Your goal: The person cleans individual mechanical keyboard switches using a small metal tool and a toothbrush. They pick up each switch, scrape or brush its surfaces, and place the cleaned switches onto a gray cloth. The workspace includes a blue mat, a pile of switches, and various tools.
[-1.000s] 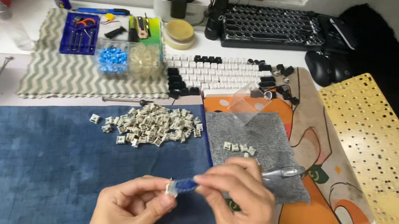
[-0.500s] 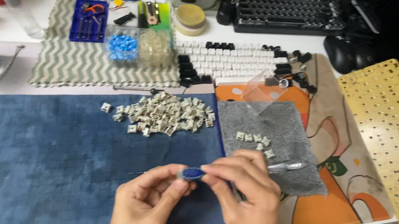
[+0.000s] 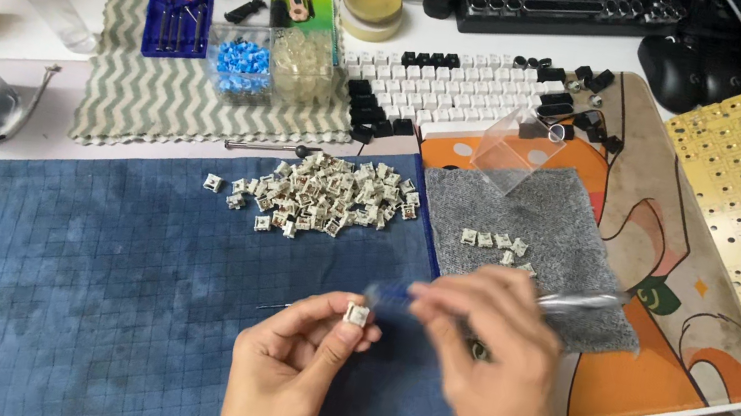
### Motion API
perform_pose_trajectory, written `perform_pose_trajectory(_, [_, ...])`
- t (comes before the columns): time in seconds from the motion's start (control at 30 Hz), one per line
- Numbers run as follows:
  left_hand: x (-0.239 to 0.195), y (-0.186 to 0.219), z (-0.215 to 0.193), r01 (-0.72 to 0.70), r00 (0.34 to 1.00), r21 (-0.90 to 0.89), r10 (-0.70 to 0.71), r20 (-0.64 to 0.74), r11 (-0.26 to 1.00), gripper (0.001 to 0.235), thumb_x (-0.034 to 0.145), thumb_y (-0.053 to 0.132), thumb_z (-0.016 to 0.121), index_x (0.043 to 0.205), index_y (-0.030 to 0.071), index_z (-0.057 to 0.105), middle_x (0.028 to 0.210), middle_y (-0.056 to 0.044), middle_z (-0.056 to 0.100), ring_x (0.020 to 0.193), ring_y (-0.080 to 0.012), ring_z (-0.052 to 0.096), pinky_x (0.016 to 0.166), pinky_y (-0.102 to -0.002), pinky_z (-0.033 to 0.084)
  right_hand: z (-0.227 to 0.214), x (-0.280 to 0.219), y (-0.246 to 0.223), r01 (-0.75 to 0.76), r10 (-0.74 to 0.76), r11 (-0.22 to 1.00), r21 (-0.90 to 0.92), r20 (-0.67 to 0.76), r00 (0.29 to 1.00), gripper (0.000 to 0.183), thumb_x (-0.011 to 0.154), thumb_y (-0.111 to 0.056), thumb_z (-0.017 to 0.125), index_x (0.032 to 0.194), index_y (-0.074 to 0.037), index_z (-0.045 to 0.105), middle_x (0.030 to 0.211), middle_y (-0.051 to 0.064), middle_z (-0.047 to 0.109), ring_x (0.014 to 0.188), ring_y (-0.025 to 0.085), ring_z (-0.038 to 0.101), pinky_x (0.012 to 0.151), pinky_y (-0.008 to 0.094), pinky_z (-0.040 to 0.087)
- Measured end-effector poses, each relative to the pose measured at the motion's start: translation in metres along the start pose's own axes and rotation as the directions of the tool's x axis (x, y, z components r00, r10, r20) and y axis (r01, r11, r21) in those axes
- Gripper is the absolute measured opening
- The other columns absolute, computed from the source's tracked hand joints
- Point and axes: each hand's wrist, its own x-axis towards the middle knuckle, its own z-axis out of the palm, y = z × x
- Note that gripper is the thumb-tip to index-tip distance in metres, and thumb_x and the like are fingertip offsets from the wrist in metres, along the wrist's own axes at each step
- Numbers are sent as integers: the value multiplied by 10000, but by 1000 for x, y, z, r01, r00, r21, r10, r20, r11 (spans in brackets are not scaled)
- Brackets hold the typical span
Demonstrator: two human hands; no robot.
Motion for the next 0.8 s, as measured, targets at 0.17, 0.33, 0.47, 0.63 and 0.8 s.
perform_pose_trajectory(0.17, [0, -2, -1, 87, 994, -38, -84, 65, 995, 294, 995, 26, 826, 1261, -87, 875, 1050, -228, 946, 920, -275, 913, 941, -351, 745, -22, 10, 5, -19, 19, 1000, -12, 15, 1000, 250, 959, -110, 894, 1195, -68, 823, 1079, 56, 816, 1051, 236, 699, 966, 358, 547])
perform_pose_trajectory(0.33, [-1, 7, 2, 99, 965, 19, -101, 244, 995, 263, 1039, 61, 797, 1260, -51, 883, 1073, -142, 928, 930, -198, 873, 938, -328, 726, -28, 4, 4, 67, -107, 986, 156, 263, 959, 392, 1002, -19, 799, 1367, -160, 825, 998, -12, 764, 1005, 221, 638, 951, 363, 533])
perform_pose_trajectory(0.47, [-3, 12, 5, -1, 929, 102, -37, 368, 995, 236, 1075, 97, 748, 1237, -22, 871, 1140, -145, 909, 1098, -216, 890, 1020, -320, 703, -31, 5, 2, 213, -233, 972, 97, 359, 904, 406, 1044, 67, 621, 1351, -133, 796, 968, 43, 582, 953, 269, 546, 1060, 474, 419])
perform_pose_trajectory(0.63, [-6, 25, 5, 70, 919, 170, -130, 371, 983, 414, 1020, 63, 814, 1429, -2, 810, 1240, -115, 915, 1089, -132, 861, 1043, -277, 691, -60, 5, 53, 175, -152, 984, -26, 378, 913, 287, 1027, -121, 798, 1310, -151, 833, 1120, 8, 736, 1153, 268, 628, 1143, 474, 445])
perform_pose_trajectory(0.8, [12, 56, -7, -622, 776, 564, 334, 535, 543, 307, 1067, 207, 787, 1346, 79, 795, 1271, -91, 804, 970, -163, 811, 973, -295, 641, -94, 22, 102, -381, 489, 843, -379, 245, 837, 288, 989, -294, 835, 1264, -251, 910, 1249, -6, 862, 1216, 227, 753, 1070, 409, 523])
